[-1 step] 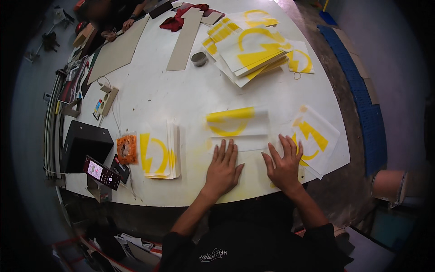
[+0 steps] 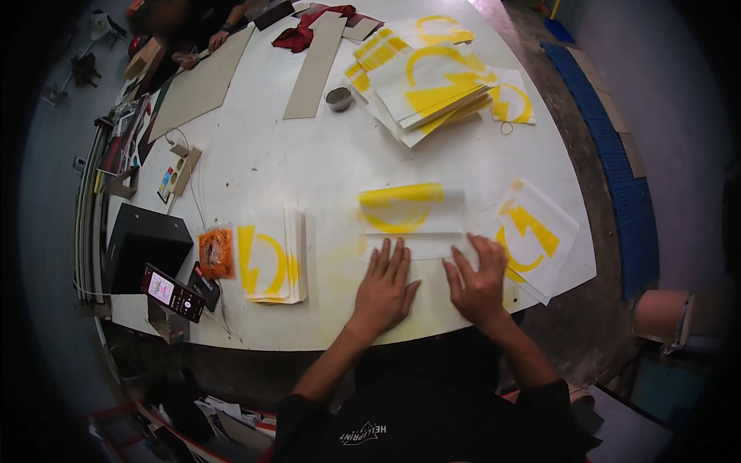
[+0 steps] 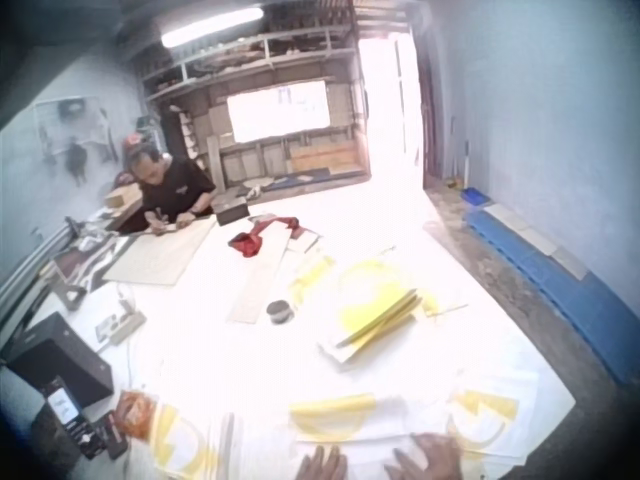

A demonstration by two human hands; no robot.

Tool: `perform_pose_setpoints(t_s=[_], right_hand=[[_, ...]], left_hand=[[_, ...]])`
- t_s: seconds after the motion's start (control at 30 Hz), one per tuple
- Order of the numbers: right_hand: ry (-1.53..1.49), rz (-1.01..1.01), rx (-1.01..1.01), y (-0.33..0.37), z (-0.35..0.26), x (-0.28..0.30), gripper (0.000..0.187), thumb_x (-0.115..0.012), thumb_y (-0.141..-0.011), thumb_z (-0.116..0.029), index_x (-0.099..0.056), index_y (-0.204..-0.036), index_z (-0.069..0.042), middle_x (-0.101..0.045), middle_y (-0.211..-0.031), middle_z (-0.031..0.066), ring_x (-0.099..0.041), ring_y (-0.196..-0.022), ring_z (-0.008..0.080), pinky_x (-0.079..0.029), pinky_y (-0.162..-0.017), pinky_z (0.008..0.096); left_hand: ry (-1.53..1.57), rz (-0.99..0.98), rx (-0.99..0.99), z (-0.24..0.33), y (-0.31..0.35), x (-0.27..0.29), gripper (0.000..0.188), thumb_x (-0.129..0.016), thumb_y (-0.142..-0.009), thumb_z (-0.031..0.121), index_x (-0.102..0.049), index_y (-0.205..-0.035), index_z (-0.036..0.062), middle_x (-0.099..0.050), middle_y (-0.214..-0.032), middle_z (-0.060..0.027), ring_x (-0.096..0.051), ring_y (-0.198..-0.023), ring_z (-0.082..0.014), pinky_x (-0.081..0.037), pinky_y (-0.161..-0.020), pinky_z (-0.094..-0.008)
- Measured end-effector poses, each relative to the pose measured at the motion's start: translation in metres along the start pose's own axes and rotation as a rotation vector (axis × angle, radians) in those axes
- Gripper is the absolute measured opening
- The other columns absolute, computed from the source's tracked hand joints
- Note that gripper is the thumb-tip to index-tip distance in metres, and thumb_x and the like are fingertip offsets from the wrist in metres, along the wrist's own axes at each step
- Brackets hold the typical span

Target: The person repeatedly peels a yellow lightning-bolt sticker from its backing paper and places it on a worktable. The action is performed one at a time in a repetitive loop without visible final stacking or packaging.

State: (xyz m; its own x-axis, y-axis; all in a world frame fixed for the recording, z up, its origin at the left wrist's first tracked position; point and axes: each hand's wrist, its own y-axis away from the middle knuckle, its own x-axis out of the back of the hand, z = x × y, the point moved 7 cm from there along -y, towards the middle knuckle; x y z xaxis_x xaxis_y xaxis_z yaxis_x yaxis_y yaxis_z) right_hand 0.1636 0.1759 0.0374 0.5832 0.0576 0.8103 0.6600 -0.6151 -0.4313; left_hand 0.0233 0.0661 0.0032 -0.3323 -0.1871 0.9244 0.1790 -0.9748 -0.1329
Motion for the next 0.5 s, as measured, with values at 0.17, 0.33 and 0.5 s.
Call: perform_pose_setpoints(t_s=[0.17, 0.33, 0.5], right_hand=[[-0.246, -0.126, 0.242, -0.034, -0.028, -0.042, 0.038, -0.072, -0.084, -0.003, -0.072, -0.121, 0.004, -0.068, -0.13, 0.021, -0.061, -0.131, 0.0387, -0.046, -0.116, 0.0532], [-0.172, -0.233, 0.266, -0.04, -0.015, -0.06, 0.036, -0.07, -0.091, -0.003, -0.07, -0.127, 0.003, -0.066, -0.139, 0.02, -0.057, -0.139, 0.0369, -0.041, -0.122, 0.0547], [-0.174, -0.255, 0.276, -0.042, -0.019, -0.059, 0.034, -0.069, -0.093, -0.003, -0.07, -0.126, 0.003, -0.066, -0.141, 0.0194, -0.057, -0.139, 0.0368, -0.041, -0.122, 0.0548]], left_hand=[[0.042, -0.021, -0.086, 0.023, 0.008, -0.016, 0.064, -0.07, -0.101, 0.032, -0.055, -0.147, -0.008, -0.046, -0.161, -0.0293, -0.038, -0.154, -0.0482, -0.031, -0.126, -0.0582], [0.006, 0.066, 0.128, -0.003, 0.04, 0.01, 0.072, -0.079, -0.095, 0.038, -0.055, -0.15, -0.0023, -0.046, -0.162, -0.0272, -0.041, -0.154, -0.0446, -0.029, -0.126, -0.0631], [0.058, 0.104, 0.167, -0.015, 0.047, 0.014, 0.076, -0.079, -0.094, 0.04, -0.052, -0.154, 0.0011, -0.044, -0.164, -0.0248, -0.038, -0.155, -0.0431, -0.026, -0.125, -0.0659]])
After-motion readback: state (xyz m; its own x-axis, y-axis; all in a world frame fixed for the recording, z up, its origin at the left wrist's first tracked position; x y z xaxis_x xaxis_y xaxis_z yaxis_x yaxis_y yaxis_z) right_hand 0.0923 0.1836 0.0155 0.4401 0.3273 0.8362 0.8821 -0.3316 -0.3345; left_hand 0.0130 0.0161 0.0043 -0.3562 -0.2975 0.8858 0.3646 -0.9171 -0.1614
